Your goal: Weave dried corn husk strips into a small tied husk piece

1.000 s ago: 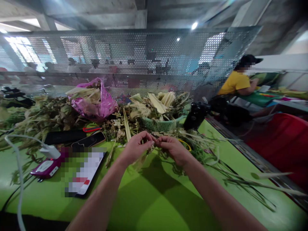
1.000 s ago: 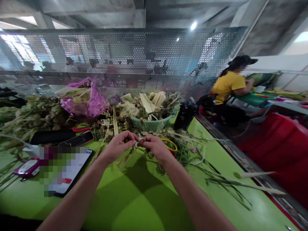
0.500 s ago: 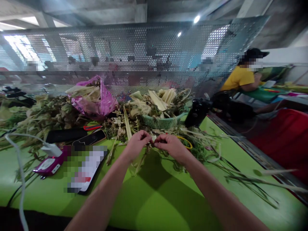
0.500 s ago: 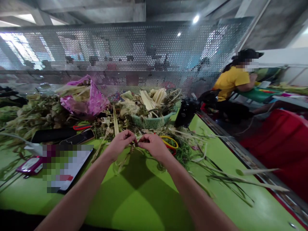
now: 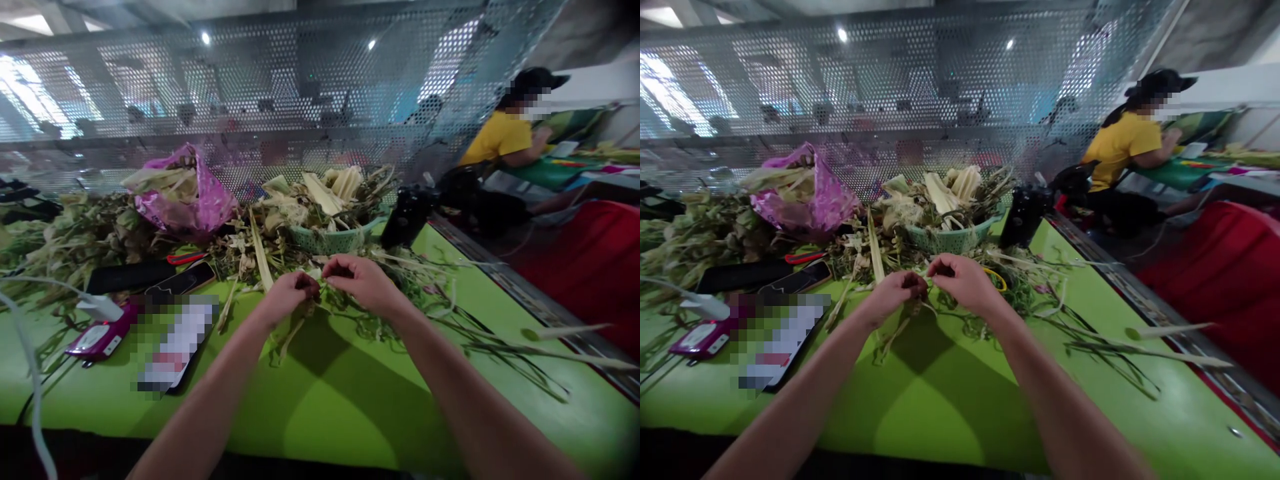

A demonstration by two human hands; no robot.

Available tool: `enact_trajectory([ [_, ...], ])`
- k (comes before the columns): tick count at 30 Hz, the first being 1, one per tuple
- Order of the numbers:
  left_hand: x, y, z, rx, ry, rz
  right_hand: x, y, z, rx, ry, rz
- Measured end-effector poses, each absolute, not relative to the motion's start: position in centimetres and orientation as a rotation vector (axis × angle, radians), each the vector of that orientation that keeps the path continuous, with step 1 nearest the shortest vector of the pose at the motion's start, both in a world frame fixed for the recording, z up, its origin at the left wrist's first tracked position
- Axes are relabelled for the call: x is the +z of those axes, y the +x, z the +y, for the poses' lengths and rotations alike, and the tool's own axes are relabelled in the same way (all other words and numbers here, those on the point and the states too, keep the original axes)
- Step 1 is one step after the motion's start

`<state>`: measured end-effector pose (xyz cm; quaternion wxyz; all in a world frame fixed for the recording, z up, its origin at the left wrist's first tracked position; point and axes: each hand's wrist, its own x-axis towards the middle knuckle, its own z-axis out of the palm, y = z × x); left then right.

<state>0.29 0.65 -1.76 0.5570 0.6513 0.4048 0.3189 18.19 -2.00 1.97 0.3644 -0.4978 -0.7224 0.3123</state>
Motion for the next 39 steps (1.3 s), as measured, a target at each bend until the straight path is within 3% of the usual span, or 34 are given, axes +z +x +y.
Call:
enact_trajectory([
  [9, -1.9, 0.7, -0.1, 0.753, 1.496, 0.879, 1.3, 16.4, -2.6, 0.708, -1.139, -1.774],
  [18, -0.8, -0.7, 0.7, 0.844, 1.359, 0.815, 1.7, 18.3, -1.9, 0.332, -1.230, -1.835],
  [39, -0.5, -0.8, 0.8, 0.961, 1.273, 0.801, 1.9, 16.0, -3.0, 0.353, -1.280, -1.981],
])
